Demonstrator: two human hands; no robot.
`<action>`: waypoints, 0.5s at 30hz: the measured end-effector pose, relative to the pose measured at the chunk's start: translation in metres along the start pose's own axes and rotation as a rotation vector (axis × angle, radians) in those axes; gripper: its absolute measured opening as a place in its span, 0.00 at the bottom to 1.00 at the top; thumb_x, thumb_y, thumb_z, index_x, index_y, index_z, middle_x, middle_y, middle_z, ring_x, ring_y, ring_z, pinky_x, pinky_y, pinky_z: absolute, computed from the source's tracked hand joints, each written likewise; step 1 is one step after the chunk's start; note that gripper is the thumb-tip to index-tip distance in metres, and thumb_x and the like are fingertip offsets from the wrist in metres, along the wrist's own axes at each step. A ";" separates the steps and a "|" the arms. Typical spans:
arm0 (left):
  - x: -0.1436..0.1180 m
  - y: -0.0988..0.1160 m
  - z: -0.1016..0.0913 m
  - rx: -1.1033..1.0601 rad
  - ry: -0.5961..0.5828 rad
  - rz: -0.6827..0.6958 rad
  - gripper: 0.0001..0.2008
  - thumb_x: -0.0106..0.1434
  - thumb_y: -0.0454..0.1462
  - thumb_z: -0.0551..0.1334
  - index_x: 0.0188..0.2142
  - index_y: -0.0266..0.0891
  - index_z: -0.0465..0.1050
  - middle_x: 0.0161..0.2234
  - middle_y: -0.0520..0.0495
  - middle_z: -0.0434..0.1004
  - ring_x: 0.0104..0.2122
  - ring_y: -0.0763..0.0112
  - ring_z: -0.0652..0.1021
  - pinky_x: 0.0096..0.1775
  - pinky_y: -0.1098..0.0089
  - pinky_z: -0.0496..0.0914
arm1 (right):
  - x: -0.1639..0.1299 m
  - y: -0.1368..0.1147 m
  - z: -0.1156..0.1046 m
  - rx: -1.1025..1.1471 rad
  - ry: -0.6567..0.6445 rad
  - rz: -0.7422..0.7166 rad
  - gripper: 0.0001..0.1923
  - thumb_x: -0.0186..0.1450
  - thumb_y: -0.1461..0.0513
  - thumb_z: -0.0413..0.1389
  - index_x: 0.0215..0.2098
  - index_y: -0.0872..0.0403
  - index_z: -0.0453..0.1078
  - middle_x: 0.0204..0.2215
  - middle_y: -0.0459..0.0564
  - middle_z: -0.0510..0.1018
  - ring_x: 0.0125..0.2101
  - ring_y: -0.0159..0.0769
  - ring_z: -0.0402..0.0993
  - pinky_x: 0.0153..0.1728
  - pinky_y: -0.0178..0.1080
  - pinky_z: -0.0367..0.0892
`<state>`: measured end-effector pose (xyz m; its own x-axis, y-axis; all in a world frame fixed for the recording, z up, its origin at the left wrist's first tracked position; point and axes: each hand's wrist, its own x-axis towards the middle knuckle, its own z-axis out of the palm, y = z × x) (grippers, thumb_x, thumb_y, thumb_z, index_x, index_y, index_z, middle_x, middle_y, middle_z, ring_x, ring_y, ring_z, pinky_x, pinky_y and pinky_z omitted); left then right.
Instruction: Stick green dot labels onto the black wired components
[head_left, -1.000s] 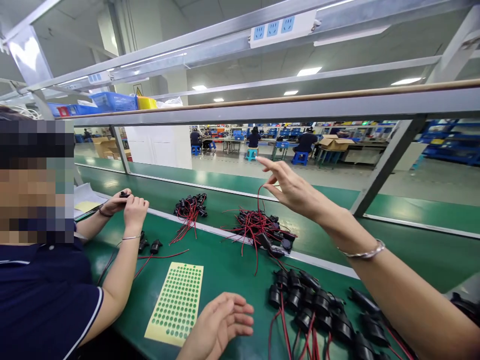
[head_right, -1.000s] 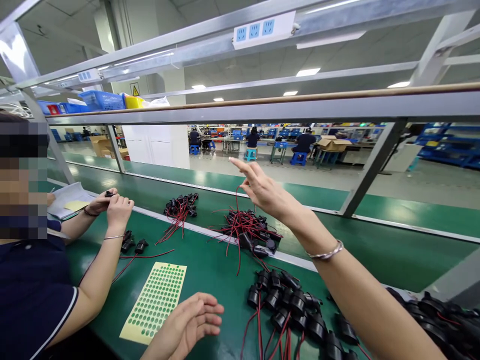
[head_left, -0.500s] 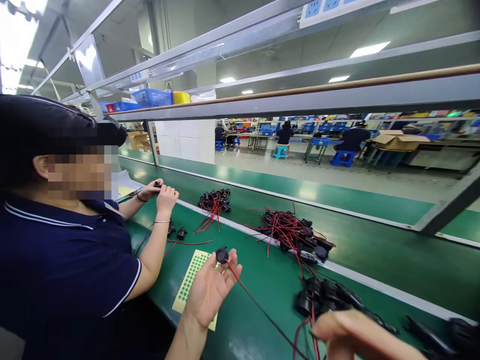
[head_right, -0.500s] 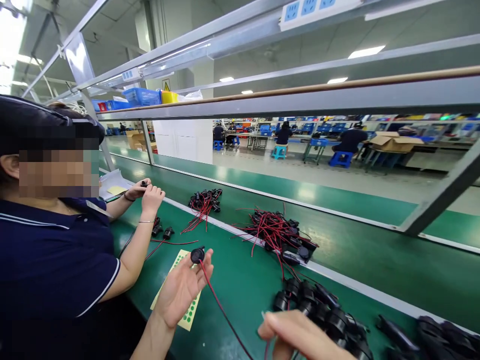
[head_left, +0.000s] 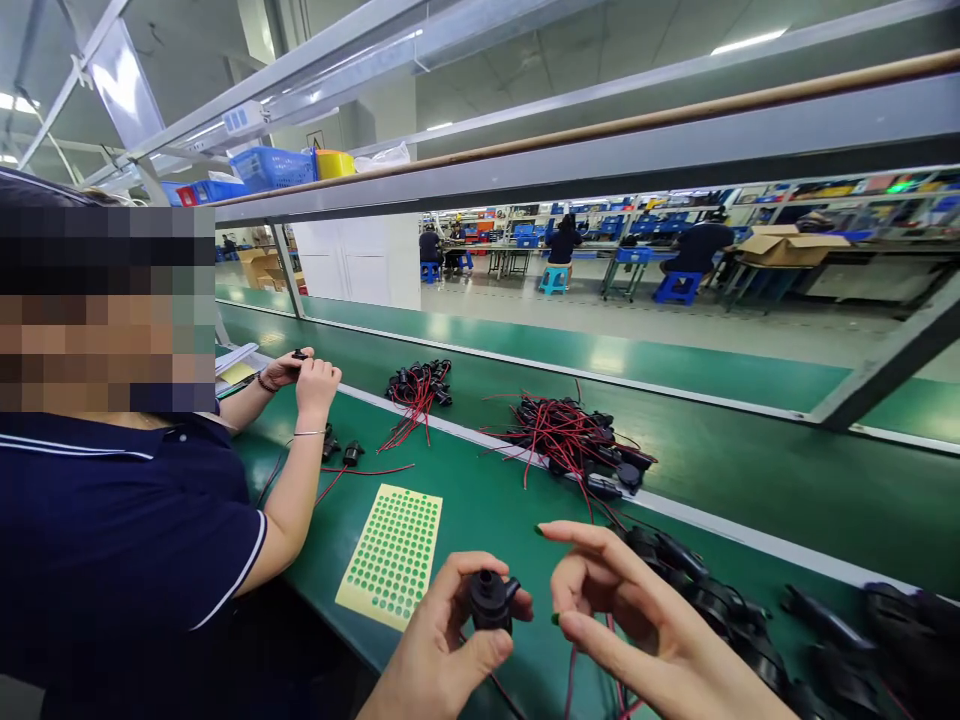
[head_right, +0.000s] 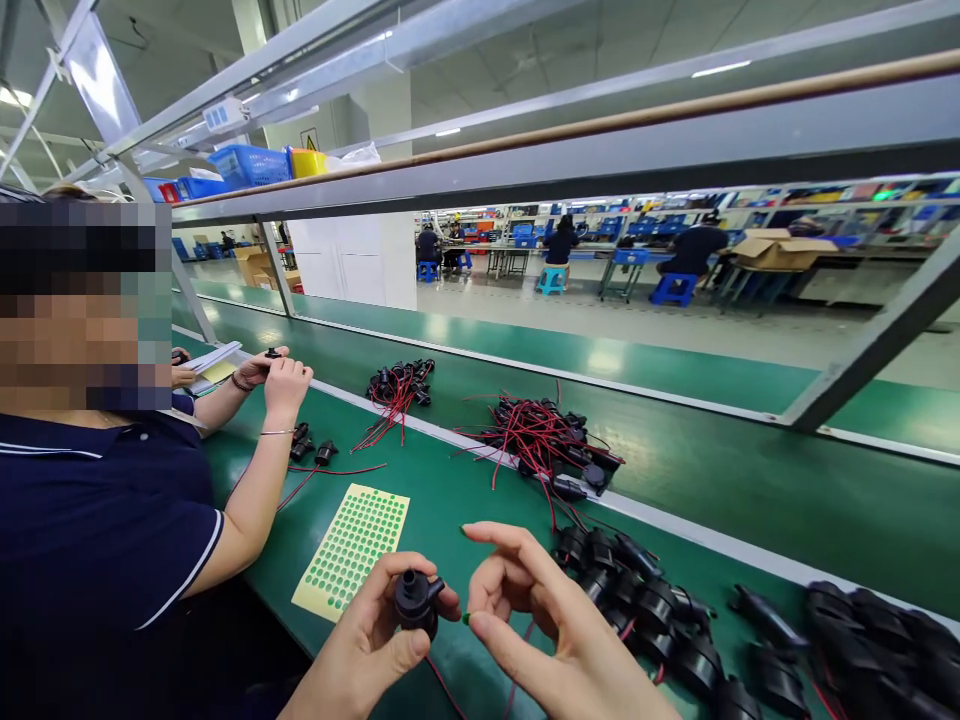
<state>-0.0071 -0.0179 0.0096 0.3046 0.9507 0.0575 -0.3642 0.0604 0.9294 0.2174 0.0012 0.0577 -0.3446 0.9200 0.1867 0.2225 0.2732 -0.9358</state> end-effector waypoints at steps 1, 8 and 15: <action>-0.001 -0.003 0.001 0.080 0.014 0.021 0.26 0.61 0.53 0.75 0.53 0.45 0.76 0.48 0.41 0.85 0.50 0.58 0.81 0.54 0.60 0.69 | -0.001 -0.002 0.001 0.013 -0.015 0.032 0.19 0.75 0.58 0.60 0.62 0.44 0.68 0.35 0.46 0.80 0.36 0.38 0.81 0.44 0.39 0.79; -0.006 -0.013 0.010 0.039 -0.020 0.051 0.27 0.61 0.55 0.75 0.50 0.45 0.72 0.54 0.39 0.83 0.45 0.66 0.81 0.48 0.66 0.69 | -0.003 -0.005 -0.003 -0.036 -0.066 0.069 0.17 0.76 0.61 0.55 0.62 0.47 0.64 0.35 0.44 0.79 0.37 0.35 0.78 0.42 0.37 0.76; -0.015 -0.017 0.023 -0.096 0.063 0.094 0.23 0.61 0.49 0.77 0.49 0.48 0.74 0.50 0.46 0.87 0.44 0.72 0.83 0.47 0.73 0.70 | -0.008 -0.004 0.012 -0.301 0.071 -0.139 0.24 0.74 0.68 0.53 0.63 0.41 0.61 0.35 0.38 0.80 0.35 0.30 0.80 0.41 0.30 0.76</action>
<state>0.0143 -0.0405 0.0014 0.2100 0.9707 0.1170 -0.4719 -0.0041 0.8816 0.2085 -0.0110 0.0560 -0.3290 0.8824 0.3365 0.4406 0.4586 -0.7717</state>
